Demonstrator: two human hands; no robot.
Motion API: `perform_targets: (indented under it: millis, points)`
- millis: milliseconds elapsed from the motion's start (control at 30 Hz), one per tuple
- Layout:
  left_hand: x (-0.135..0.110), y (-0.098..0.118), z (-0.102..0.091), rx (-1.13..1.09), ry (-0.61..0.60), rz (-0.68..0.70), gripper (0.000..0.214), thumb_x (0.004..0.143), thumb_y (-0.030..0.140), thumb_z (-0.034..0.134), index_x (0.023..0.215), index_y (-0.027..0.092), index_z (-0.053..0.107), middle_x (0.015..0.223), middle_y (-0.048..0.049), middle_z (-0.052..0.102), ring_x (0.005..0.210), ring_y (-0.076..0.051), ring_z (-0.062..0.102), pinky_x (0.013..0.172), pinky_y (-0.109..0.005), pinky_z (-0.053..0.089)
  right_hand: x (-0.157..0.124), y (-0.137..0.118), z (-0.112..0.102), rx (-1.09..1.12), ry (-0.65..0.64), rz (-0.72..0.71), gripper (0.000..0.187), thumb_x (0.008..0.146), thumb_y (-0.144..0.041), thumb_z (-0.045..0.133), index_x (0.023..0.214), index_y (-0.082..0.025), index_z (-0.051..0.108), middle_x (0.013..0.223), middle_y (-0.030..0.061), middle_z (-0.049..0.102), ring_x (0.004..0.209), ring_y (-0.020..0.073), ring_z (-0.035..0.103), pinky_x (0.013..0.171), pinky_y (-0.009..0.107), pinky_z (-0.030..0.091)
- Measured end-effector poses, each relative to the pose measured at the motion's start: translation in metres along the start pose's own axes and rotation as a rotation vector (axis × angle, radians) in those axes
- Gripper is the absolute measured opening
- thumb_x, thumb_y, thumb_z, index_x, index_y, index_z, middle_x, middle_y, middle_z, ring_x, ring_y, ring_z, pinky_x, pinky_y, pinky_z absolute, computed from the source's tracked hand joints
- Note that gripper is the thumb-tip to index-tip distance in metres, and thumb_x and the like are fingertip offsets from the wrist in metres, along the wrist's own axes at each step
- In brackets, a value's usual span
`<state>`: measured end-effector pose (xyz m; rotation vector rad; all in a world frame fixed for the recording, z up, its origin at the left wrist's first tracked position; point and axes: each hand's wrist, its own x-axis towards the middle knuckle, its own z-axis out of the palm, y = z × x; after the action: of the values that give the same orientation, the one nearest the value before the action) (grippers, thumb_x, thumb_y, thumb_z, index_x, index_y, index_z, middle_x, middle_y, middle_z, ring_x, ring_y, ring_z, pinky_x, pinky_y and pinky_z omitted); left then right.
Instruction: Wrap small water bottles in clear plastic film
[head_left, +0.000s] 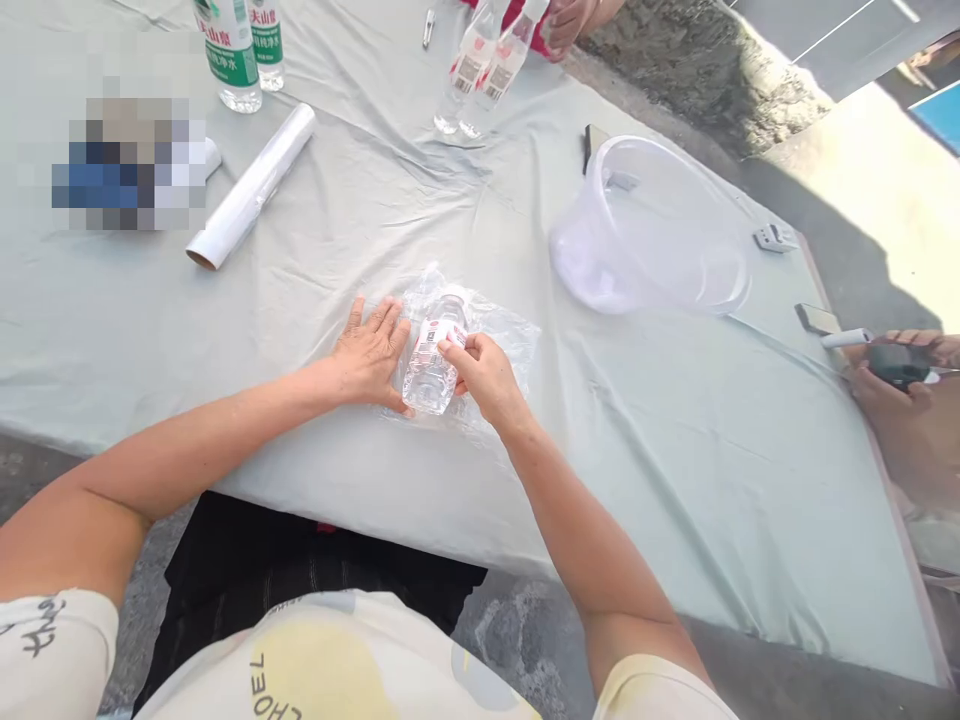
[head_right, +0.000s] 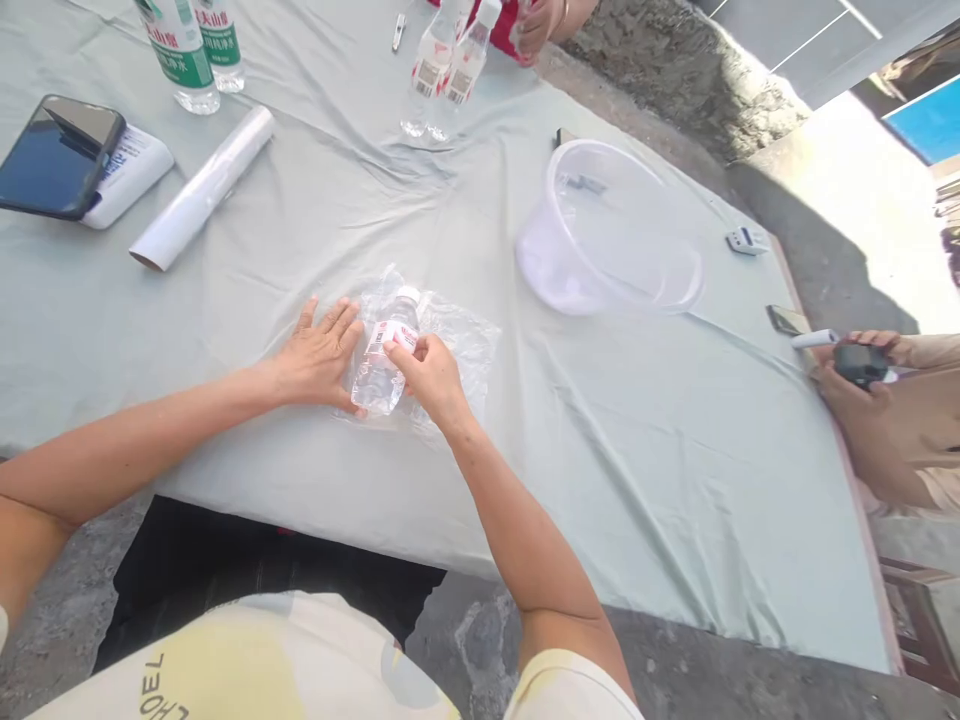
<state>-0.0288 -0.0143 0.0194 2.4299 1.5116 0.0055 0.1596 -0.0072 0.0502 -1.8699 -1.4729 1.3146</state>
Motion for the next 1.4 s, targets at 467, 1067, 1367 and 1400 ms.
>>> perform_targets:
  millis: [467, 1067, 1367, 1400]
  points:
    - [-0.053, -0.017, -0.014, -0.284, 0.039, -0.221, 0.083, 0.087, 0.046, 0.066, 0.156, 0.017, 0.031, 0.167, -0.0205, 0.025, 0.157, -0.038, 0.013, 0.123, -0.061, 0.014, -0.007, -0.003, 0.03, -0.13, 0.07, -0.007, 0.087, 0.081, -0.073, 0.059, 0.146, -0.021, 0.035, 0.107, 0.0102, 0.069, 0.091, 0.0282, 0.069, 0.071, 0.039, 0.057]
    - [-0.061, 0.073, 0.029, -0.249, 0.817, -0.142, 0.007, 0.095, 0.02, 0.056, 0.09, 0.021, 0.062, 0.119, -0.0119, 0.072, 0.105, -0.024, 0.071, 0.081, -0.035, 0.059, -0.017, 0.003, 0.018, -0.074, 0.049, -0.1, 0.083, 0.093, -0.071, 0.043, 0.158, -0.02, 0.027, 0.062, -0.0022, 0.059, 0.068, 0.0257, 0.068, 0.076, 0.04, 0.053]
    - [-0.053, 0.085, 0.04, 0.02, 0.889, -0.067, 0.021, 0.089, 0.005, 0.057, 0.09, 0.024, 0.066, 0.119, -0.0089, 0.074, 0.101, -0.023, 0.071, 0.075, -0.034, 0.059, -0.006, -0.014, -0.006, -0.345, 0.258, -0.592, 0.032, 0.098, -0.041, 0.054, 0.125, -0.028, 0.066, 0.127, 0.0073, 0.067, 0.11, 0.0256, 0.064, 0.087, 0.037, 0.05]
    - [-0.053, 0.085, 0.039, 0.023, 0.895, -0.059, 0.022, 0.089, 0.004, 0.057, 0.089, 0.023, 0.066, 0.119, -0.0082, 0.075, 0.101, -0.024, 0.071, 0.073, -0.034, 0.059, -0.001, -0.016, -0.007, -0.332, 0.189, -0.685, 0.03, 0.099, -0.039, 0.051, 0.122, -0.029, 0.068, 0.131, 0.0061, 0.065, 0.119, 0.0253, 0.06, 0.09, 0.036, 0.05]
